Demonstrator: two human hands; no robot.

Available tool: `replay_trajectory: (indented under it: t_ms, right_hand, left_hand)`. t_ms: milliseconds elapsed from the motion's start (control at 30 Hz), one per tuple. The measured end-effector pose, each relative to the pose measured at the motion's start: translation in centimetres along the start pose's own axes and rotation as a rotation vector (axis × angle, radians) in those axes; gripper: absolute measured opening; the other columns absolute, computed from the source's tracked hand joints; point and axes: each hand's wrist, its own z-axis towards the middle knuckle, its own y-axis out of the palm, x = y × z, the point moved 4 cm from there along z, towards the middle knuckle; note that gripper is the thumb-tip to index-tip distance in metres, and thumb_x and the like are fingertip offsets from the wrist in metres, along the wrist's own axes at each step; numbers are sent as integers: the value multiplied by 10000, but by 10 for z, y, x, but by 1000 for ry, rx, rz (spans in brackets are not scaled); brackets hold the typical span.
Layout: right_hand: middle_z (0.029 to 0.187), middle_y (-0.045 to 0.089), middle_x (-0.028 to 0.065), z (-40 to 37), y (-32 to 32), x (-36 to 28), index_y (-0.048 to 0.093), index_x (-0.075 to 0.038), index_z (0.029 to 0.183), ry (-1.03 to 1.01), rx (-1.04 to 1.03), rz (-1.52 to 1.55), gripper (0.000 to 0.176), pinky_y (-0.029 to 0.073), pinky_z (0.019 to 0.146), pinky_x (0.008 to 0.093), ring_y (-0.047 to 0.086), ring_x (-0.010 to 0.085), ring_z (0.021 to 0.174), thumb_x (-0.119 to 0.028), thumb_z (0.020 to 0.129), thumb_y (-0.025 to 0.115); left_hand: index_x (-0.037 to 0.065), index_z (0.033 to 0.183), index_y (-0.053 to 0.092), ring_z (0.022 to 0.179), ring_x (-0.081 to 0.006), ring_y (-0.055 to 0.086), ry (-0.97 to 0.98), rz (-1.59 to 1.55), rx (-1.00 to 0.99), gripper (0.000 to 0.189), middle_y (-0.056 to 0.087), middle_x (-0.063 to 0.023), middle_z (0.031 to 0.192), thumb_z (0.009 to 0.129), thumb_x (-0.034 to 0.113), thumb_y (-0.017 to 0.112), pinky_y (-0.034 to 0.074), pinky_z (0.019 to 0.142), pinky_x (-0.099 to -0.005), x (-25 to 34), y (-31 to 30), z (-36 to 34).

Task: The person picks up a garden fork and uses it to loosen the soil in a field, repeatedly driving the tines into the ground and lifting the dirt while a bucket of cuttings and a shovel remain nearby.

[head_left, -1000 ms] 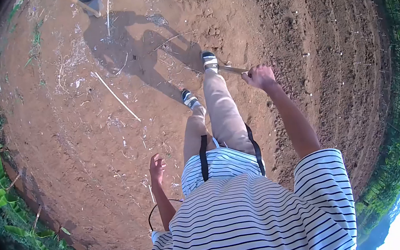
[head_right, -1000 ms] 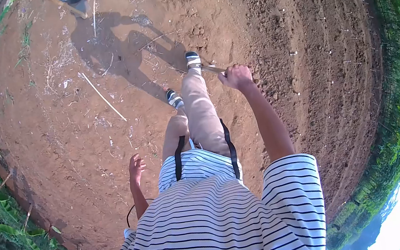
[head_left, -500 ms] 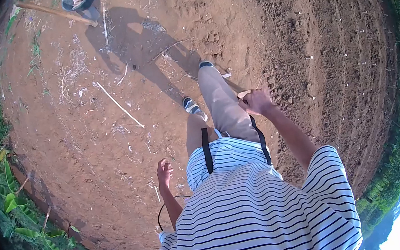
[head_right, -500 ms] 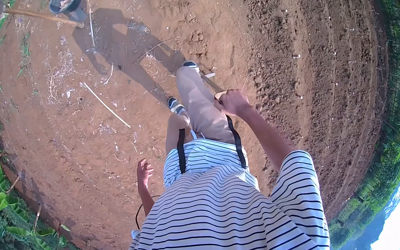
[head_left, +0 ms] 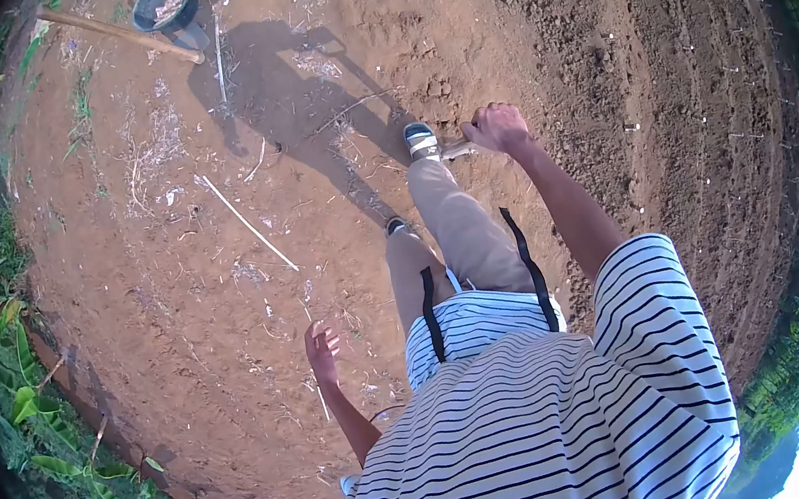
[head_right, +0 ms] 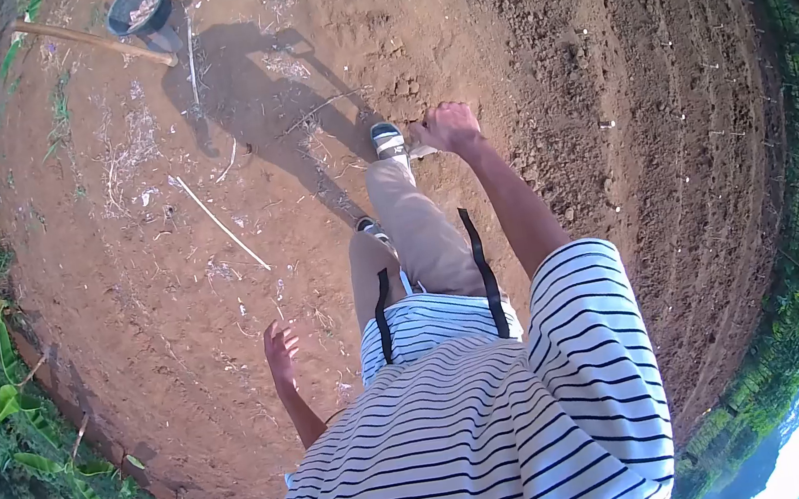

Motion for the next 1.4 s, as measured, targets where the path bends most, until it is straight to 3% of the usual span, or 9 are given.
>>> replay_trajectory:
  t_ms: [167,300,333,433,467,567,600,1033,1400]
  right_hand:
    - [982,572,241,-47,22,-19,608,-25,947,110,-22,48,546,385,867,429,531,354,976,-482,779,361]
    - [763,610,206,-92,63,-26,625,-24,821,-37,146,-137,483,491,598,429,612,333,677,-456,771,416]
    - [640,590,175,-108,74,-26,591,-16,687,-27,445,-119,416,466,461,412,586,300,523,-416,747,494]
    - [576,560,155,-149,109,-26,524,-51,563,-59,712,-81,338,440,434,404,554,282,472,-353,706,574]
    - [534,541,121,-168,110,-33,450,-101,494,-155,994,-154,310,422,424,394,531,262,449,-287,676,618]
    - [534,543,103,-197,119,-39,475,-99,497,-183,1187,-111,249,444,472,373,557,250,500,-232,657,613]
    - [550,549,89,-195,131,-34,509,-92,510,-88,814,107,190,455,514,349,567,234,520,-205,639,591]
    - [450,428,40,-301,267,-11,421,-121,463,-139,672,162,201,338,452,327,437,195,413,-245,574,532]
    - [498,513,70,-383,454,19,478,-108,497,26,212,262,219,375,584,380,489,234,493,-256,640,553]
  left_hand:
    - [146,1209,408,791,-150,581,47,257,1,395,571,-91,997,853,296,492,474,601,-282,-119,-56,-51]
    - [138,1189,423,751,-147,591,-87,273,-36,388,580,-98,957,843,294,507,456,528,-266,-180,-84,-81]
    - [141,1188,420,736,-154,594,-138,302,-70,386,583,-102,945,844,295,502,453,514,-274,-186,-88,-88]
    - [152,1192,407,699,-177,597,-195,349,-125,383,584,-108,938,846,293,489,452,527,-280,-188,-94,-99]
    - [156,1195,403,704,-179,595,-201,304,-91,386,583,-107,948,845,295,489,451,545,-279,-186,-95,-101]
    - [165,1197,405,732,-176,589,-204,235,-13,377,575,-99,968,851,295,480,449,592,-281,-180,-101,-117]
    - [166,1197,407,739,-174,586,-177,158,16,371,574,-95,967,855,291,474,449,593,-280,-177,-102,-125]
    - [145,1190,415,727,-161,595,-348,247,-111,337,569,-89,966,876,256,467,446,567,-246,-244,-36,-195]
    - [134,1196,413,772,-192,599,-493,303,-148,354,576,-109,975,878,285,454,461,629,-294,-274,-35,-196]
